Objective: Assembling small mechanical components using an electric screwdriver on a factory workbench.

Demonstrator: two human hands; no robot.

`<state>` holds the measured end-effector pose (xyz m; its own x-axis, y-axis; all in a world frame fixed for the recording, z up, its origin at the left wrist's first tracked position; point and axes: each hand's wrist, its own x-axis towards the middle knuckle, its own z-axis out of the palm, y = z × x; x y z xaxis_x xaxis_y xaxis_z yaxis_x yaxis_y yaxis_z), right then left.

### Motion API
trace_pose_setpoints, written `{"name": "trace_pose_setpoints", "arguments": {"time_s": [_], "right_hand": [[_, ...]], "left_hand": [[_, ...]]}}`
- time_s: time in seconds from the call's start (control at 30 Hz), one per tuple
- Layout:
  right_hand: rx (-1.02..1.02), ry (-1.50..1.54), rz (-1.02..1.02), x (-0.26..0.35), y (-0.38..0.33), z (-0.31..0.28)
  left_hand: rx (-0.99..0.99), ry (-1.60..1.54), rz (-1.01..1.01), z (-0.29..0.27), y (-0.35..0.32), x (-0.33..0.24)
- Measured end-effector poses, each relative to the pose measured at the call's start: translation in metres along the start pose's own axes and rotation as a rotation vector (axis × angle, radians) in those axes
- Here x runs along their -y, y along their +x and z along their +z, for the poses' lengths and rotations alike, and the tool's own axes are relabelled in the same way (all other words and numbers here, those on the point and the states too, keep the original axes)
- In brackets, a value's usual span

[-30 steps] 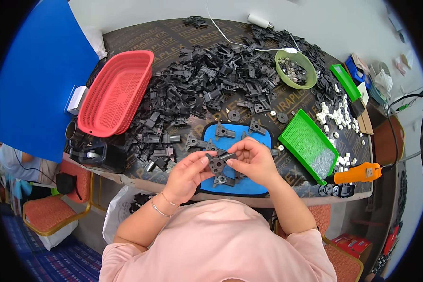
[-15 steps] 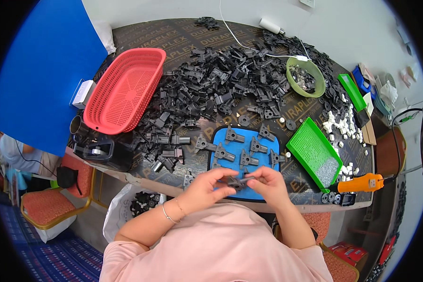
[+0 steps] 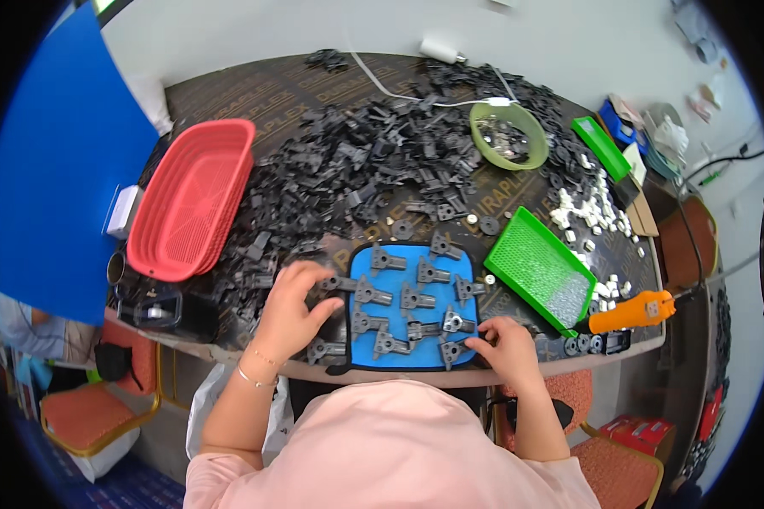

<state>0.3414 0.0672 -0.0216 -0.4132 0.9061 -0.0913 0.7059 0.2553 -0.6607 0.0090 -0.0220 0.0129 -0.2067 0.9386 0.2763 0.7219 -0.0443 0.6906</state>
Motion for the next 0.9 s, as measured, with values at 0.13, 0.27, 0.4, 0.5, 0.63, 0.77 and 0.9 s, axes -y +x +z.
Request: {"name": "trace_pose_setpoints", "arguments": {"time_s": [0.13,0.27,0.4,0.5,0.63,0.77,0.9], "right_hand": [[-0.069,-0.113,-0.064,0.022,0.029,-0.025],[-0.050,-0.185,-0.146,0.037,0.093,-0.027],[-0.017,-0.343,-0.205,0.023,0.165,-0.001],[-0.039,-0.367,-0.264,0.022,0.196,0.010],[0.014,-0.503,-0.274,0.018,0.213,0.011],[-0.103,-0.332,-0.304,0.025,0.192,0.004],[-0.248,-0.058,-0.224,0.033,0.150,-0.008]], "left_hand": [[0.042,0.015,-0.023,0.004,-0.006,0.004],[0.050,-0.015,-0.028,0.005,-0.011,-0.001],[0.066,-0.015,-0.013,0.004,-0.016,-0.002],[0.084,-0.009,-0.047,0.003,-0.020,-0.003],[0.107,-0.028,-0.052,0.010,-0.025,-0.011],[0.263,-0.037,0.085,0.037,-0.023,-0.025],[0.316,0.117,0.170,0.075,-0.018,-0.046]]}}
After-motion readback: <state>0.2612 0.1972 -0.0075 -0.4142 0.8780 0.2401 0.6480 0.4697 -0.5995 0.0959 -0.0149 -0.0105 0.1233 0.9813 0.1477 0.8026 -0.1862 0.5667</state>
